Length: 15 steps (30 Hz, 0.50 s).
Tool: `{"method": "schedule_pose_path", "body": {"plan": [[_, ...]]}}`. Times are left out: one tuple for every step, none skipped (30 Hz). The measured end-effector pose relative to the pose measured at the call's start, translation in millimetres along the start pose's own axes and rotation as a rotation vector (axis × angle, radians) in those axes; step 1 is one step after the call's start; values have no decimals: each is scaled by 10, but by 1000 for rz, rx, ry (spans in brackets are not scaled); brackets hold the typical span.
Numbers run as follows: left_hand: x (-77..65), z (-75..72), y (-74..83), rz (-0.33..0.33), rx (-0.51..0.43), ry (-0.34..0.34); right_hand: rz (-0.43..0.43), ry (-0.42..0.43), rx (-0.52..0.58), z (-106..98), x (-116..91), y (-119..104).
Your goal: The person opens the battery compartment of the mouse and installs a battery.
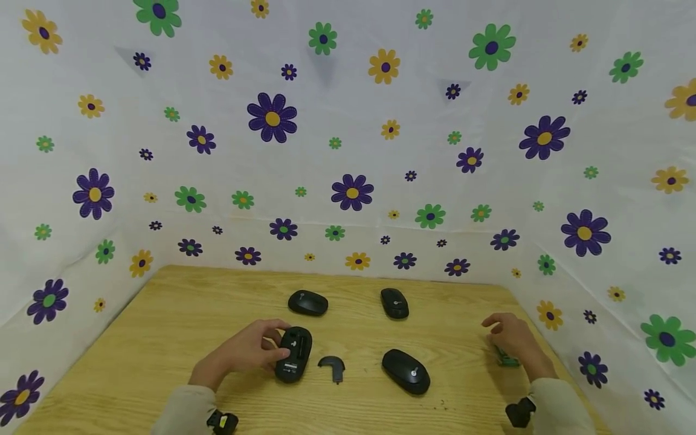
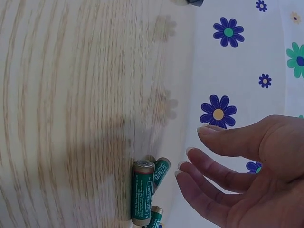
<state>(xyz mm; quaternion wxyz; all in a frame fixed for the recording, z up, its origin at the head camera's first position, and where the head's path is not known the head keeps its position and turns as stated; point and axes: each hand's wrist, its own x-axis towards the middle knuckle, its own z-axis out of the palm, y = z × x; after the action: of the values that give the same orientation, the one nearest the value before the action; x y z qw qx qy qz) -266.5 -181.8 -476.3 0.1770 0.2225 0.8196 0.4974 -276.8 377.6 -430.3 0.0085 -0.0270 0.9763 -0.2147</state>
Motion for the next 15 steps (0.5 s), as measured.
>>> {"method": "schedule_pose_path", "body": {"plan": [[0, 5, 1, 1, -3, -2, -1, -2, -4, -3, 4, 12], [-2, 8, 4, 3, -7, -4, -2, -4, -6, -6, 8, 23], [-4, 11, 6, 5, -10, -4, 0, -7, -4, -8, 12, 32], [-8, 14, 8, 4, -11, -2, 4, -8, -4, -8, 18, 40], [-14, 17, 12, 3, -11, -1, 11, -10, 0, -10, 22, 44], [-20, 18, 15, 1, -15, -1, 15, -12, 1, -11, 27, 50], [-23, 19, 14, 0, -15, -1, 20, -14, 3, -8, 31, 57], [-25, 19, 14, -1, -15, 0, 26, -15, 6, -5, 35, 67], [-27, 19, 15, -4, -10, 2, 30, -15, 8, -2, 39, 80], [-28, 18, 14, -6, -7, 3, 29, -12, 7, -1, 42, 94], [-28, 17, 15, -8, -5, 3, 28, -11, 7, -1, 43, 109], [-24, 17, 13, -9, -6, 3, 25, -8, 4, 0, 44, 127], [-20, 17, 13, -9, -4, 4, 24, -4, 5, -1, 46, 145], [-16, 14, 12, -7, 0, 4, 23, -1, 5, 0, 47, 165], [-12, 14, 12, -8, 1, 4, 22, 2, 3, 0, 47, 182]]}}
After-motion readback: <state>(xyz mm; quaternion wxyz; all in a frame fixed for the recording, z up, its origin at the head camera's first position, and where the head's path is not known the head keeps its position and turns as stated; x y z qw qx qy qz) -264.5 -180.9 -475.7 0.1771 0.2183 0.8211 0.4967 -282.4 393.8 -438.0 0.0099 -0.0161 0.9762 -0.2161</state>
